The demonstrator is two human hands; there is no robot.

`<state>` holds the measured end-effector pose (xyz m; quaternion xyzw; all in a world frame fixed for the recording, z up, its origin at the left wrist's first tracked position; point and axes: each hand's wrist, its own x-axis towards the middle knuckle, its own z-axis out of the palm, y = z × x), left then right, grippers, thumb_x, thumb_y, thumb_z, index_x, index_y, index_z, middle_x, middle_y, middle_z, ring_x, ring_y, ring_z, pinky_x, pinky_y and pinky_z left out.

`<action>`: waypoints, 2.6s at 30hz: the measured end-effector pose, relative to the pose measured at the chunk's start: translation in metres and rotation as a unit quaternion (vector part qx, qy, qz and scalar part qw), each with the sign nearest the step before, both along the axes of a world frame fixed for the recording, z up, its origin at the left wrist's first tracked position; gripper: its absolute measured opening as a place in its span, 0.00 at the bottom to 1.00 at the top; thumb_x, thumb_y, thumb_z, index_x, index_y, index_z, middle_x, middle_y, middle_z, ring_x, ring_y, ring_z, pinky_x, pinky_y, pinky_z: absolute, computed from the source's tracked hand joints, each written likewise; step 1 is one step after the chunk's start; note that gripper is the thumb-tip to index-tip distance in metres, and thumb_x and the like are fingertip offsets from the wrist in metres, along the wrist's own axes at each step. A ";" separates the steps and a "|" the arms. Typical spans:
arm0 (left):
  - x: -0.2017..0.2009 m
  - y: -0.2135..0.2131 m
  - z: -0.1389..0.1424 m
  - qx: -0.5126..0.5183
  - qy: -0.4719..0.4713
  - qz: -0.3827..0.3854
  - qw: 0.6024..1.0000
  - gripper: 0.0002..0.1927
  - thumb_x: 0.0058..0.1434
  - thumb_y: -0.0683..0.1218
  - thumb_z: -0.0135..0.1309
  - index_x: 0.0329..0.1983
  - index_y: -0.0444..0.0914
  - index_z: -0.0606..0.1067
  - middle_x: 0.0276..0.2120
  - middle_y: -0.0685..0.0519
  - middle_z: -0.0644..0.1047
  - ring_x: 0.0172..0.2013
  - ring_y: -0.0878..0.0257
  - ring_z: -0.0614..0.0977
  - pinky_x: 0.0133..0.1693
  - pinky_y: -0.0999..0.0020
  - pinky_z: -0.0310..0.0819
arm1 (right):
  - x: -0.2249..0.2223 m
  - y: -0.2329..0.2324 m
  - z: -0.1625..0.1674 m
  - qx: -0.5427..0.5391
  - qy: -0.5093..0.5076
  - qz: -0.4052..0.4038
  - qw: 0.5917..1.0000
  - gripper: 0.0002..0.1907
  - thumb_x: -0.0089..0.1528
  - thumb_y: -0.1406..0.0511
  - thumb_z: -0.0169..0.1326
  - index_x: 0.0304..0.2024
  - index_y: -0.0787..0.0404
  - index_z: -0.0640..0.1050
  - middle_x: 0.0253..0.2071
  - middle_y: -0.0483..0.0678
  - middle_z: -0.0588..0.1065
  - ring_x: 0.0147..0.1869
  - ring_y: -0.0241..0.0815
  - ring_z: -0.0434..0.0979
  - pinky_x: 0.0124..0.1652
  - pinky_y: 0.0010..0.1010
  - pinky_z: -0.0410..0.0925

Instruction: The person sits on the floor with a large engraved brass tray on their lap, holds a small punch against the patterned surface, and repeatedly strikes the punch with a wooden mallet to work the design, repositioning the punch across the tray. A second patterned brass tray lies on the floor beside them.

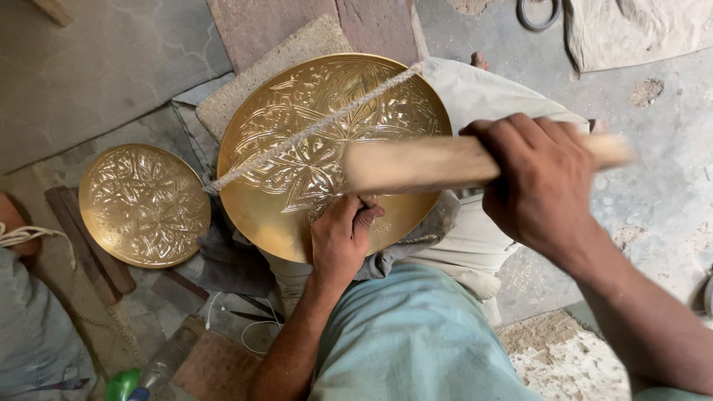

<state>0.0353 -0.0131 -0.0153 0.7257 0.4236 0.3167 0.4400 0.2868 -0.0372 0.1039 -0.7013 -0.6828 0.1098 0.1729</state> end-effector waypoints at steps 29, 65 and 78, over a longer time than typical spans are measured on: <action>0.004 0.019 0.008 -0.085 0.028 -0.097 0.991 0.12 0.63 0.35 0.54 0.50 0.36 0.75 0.37 0.50 0.82 0.37 0.60 0.88 0.38 0.65 0.81 | 0.015 -0.013 -0.024 -0.105 0.038 -0.086 0.990 0.24 0.54 0.73 0.55 0.53 0.57 0.77 0.42 0.48 0.79 0.42 0.47 0.79 0.46 0.42 0.68; 0.020 0.050 0.024 -0.047 0.116 -0.265 0.956 0.11 0.60 0.37 0.54 0.46 0.39 0.75 0.34 0.49 0.82 0.35 0.52 0.86 0.34 0.56 0.76 | -0.009 -0.088 -0.053 -0.134 0.179 -0.300 0.927 0.24 0.50 0.73 0.54 0.51 0.62 0.75 0.40 0.55 0.78 0.44 0.58 0.80 0.44 0.46 0.71; 0.018 0.052 0.022 -0.042 0.121 -0.310 0.942 0.15 0.60 0.35 0.49 0.48 0.40 0.77 0.32 0.50 0.83 0.33 0.57 0.87 0.35 0.58 0.78 | -0.033 -0.115 -0.060 -0.074 0.258 -0.355 0.896 0.24 0.51 0.74 0.50 0.51 0.60 0.73 0.43 0.50 0.77 0.44 0.55 0.77 0.44 0.42 0.72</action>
